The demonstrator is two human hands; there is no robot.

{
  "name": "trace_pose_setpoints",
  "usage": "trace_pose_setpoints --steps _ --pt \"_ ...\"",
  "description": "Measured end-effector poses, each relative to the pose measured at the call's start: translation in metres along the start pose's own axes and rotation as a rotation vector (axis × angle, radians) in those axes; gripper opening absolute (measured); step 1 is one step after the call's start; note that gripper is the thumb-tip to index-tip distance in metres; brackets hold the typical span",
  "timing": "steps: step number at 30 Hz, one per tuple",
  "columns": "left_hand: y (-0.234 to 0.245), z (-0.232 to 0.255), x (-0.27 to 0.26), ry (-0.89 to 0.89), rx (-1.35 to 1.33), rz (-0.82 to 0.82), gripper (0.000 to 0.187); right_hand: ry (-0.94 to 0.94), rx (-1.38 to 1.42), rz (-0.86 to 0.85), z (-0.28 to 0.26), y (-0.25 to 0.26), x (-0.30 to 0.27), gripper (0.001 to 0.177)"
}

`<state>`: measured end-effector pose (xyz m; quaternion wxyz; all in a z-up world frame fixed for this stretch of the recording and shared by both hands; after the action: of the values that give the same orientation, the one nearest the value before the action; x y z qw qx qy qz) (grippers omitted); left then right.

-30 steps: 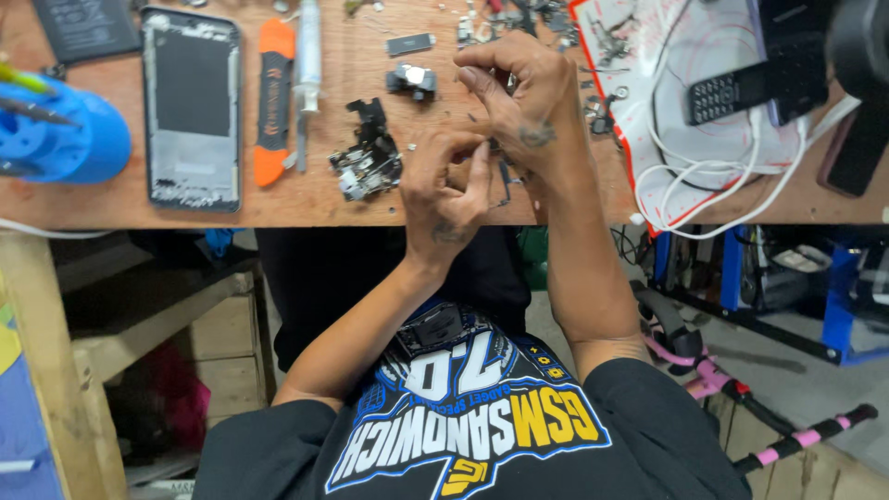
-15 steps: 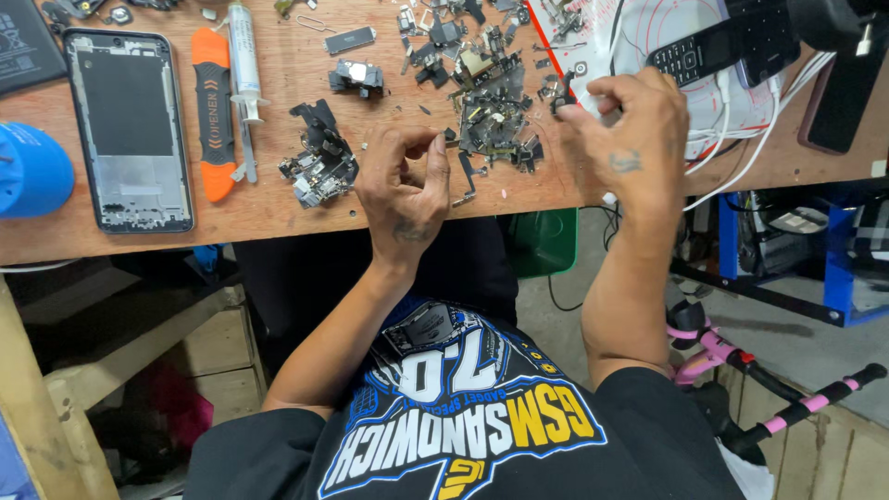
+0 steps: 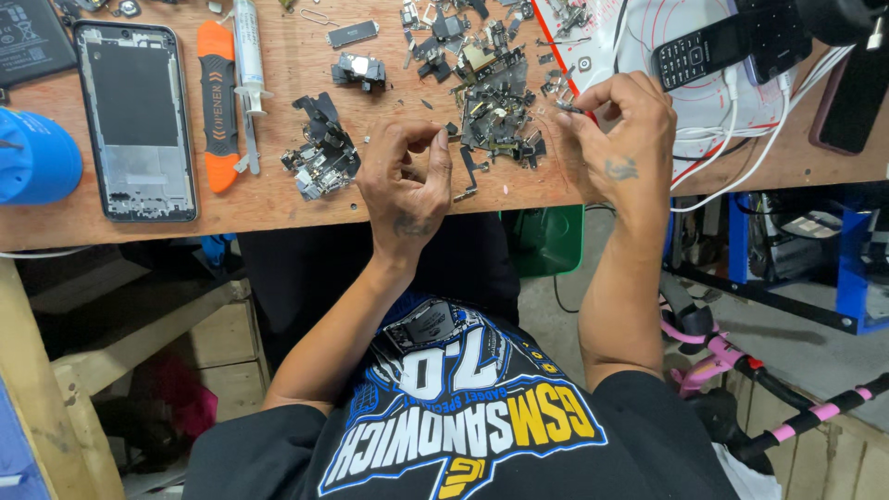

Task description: The person sits at a cluttered workbench and sorts through a pile of small electronic components and phone parts. They pick up individual pieces, inspect them, and place them into a small container or back onto the table.

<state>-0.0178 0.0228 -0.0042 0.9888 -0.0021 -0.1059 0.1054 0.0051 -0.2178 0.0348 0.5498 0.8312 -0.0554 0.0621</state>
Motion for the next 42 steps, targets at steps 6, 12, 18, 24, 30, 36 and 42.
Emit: trace_pose_setpoints --steps 6,12,18,24,30,36,42 --pt "-0.003 0.006 0.005 -0.119 -0.031 -0.173 0.014 0.253 0.372 0.138 -0.018 0.007 -0.015 0.023" --pt "-0.013 0.024 0.003 -0.017 -0.276 -0.362 0.025 0.346 0.491 0.166 -0.038 0.004 -0.026 0.024" --pt "-0.016 0.024 0.008 0.166 -0.491 -0.465 0.028 0.347 0.559 0.124 -0.042 0.002 -0.029 0.023" --pt "-0.021 0.009 0.013 0.257 -0.471 -0.475 0.021 0.317 0.527 0.108 -0.040 -0.001 -0.030 0.023" --pt "-0.026 -0.009 0.022 0.375 -0.593 -0.534 0.015 0.296 0.517 0.061 -0.035 0.000 -0.030 0.020" --pt "-0.034 -0.014 0.020 0.363 -0.543 -0.438 0.010 0.282 0.518 0.071 -0.031 -0.002 -0.027 0.020" --pt "-0.035 -0.015 0.027 0.176 -0.361 -0.303 0.010 0.269 0.579 0.086 -0.027 0.001 -0.026 0.020"
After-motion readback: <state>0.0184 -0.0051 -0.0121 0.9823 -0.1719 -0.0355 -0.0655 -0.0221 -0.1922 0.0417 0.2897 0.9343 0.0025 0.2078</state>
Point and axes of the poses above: each hand's wrist, its own x-axis towards the middle knuckle, its own y-axis out of the back of the hand, z = x × y, the point moved 1 cm from there along x, towards the middle knuckle, and after that the axes turned 10 degrees about -x, right-handed, at the moved point
